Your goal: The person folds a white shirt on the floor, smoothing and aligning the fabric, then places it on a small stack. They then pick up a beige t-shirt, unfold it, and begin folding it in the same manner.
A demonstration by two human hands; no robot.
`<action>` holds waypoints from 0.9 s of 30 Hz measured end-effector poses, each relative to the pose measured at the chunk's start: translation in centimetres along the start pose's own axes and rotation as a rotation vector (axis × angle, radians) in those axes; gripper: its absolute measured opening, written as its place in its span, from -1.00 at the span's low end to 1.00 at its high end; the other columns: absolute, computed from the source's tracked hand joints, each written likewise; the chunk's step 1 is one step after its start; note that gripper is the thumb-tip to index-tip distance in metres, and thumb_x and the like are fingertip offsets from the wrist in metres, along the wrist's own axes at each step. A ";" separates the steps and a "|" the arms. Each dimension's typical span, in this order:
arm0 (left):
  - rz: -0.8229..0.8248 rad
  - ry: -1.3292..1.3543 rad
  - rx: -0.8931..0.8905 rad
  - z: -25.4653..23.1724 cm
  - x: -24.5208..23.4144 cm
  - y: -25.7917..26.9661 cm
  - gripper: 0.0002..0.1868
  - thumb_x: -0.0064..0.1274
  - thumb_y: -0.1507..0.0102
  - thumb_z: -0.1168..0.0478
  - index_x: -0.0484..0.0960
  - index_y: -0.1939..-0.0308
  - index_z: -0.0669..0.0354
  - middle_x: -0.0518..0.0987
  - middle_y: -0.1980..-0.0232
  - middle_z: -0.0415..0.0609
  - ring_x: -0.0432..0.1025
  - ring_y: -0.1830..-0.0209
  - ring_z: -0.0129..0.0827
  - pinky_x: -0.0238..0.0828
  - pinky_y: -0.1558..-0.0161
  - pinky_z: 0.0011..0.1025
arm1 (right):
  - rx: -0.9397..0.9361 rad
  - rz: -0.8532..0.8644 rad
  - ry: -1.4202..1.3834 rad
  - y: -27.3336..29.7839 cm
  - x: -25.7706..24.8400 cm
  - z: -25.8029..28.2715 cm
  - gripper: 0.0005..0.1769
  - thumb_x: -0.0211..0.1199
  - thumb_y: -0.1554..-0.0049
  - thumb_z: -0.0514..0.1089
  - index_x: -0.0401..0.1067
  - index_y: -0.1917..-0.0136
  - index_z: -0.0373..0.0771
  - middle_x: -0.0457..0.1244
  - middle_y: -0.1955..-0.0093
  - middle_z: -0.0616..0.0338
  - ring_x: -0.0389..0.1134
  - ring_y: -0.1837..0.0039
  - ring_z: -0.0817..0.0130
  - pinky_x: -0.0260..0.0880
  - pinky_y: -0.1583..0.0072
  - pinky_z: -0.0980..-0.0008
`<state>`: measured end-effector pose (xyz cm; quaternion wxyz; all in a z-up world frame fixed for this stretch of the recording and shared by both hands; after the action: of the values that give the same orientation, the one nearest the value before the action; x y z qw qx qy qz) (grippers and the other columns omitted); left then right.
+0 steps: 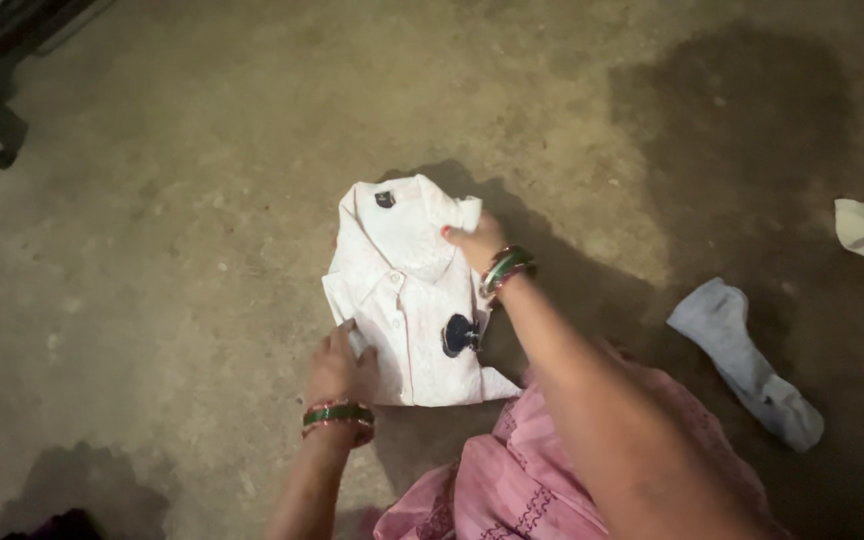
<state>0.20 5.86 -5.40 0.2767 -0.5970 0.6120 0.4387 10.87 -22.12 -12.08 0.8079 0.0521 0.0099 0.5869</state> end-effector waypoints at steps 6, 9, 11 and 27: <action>-0.180 0.113 0.055 0.5 1.4 -0.3 -0.34 0.22 -0.18 0.07 0.40 -0.35 0.09 0.54 -0.20 0.22 0.48 -0.11 0.09 0.41 -0.07 -0.03 | -0.600 -0.321 0.975 6.3 2.7 5.2 -0.15 0.44 0.11 -0.15 0.20 -0.42 -0.27 0.28 -0.29 -0.29 0.29 -0.23 -0.27 0.25 -0.21 -0.06; -0.058 0.229 -0.116 1.7 2.1 -3.7 -0.42 0.22 -0.23 -0.01 0.49 -0.26 0.15 0.61 -0.07 0.21 0.52 -0.04 0.04 0.43 -0.05 -0.10 | -0.448 -0.241 0.909 6.4 2.2 2.8 -0.26 0.38 0.00 -0.20 0.24 -0.43 -0.25 0.29 -0.24 -0.23 0.31 -0.25 -0.20 0.28 -0.24 0.00; 0.034 0.448 -0.201 3.0 3.0 -5.4 -0.49 0.23 -0.21 0.01 0.58 -0.15 0.21 0.66 0.01 0.16 0.56 0.05 -0.03 0.44 -0.01 -0.14 | -0.107 -0.216 0.879 4.6 -0.1 -0.9 -0.49 0.36 -0.12 -0.14 0.35 -0.30 -0.27 0.34 -0.12 -0.13 0.36 -0.19 -0.12 0.33 -0.24 0.02; 0.147 0.874 -0.202 1.4 3.5 -16.5 -0.42 0.17 -0.27 -0.14 0.62 -0.15 0.25 0.63 -0.01 -0.17 0.45 0.05 -0.48 0.30 -0.05 -0.49 | 0.008 -0.247 0.147 1.4 -0.1 -1.4 -0.48 0.48 0.02 -0.08 0.40 -0.12 -0.35 0.39 -0.01 0.09 0.43 -0.05 0.31 0.41 -0.11 0.34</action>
<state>15.51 6.98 -12.52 -0.0989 -0.7050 0.6664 0.2216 9.45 -21.68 -13.35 0.8709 0.0105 0.0779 0.4851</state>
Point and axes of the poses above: each hand's wrist, its own y-axis away from the middle knuckle, its own x-axis out of the palm, z = x × y, the point moved 5 cm from there along -y, towards the middle knuckle
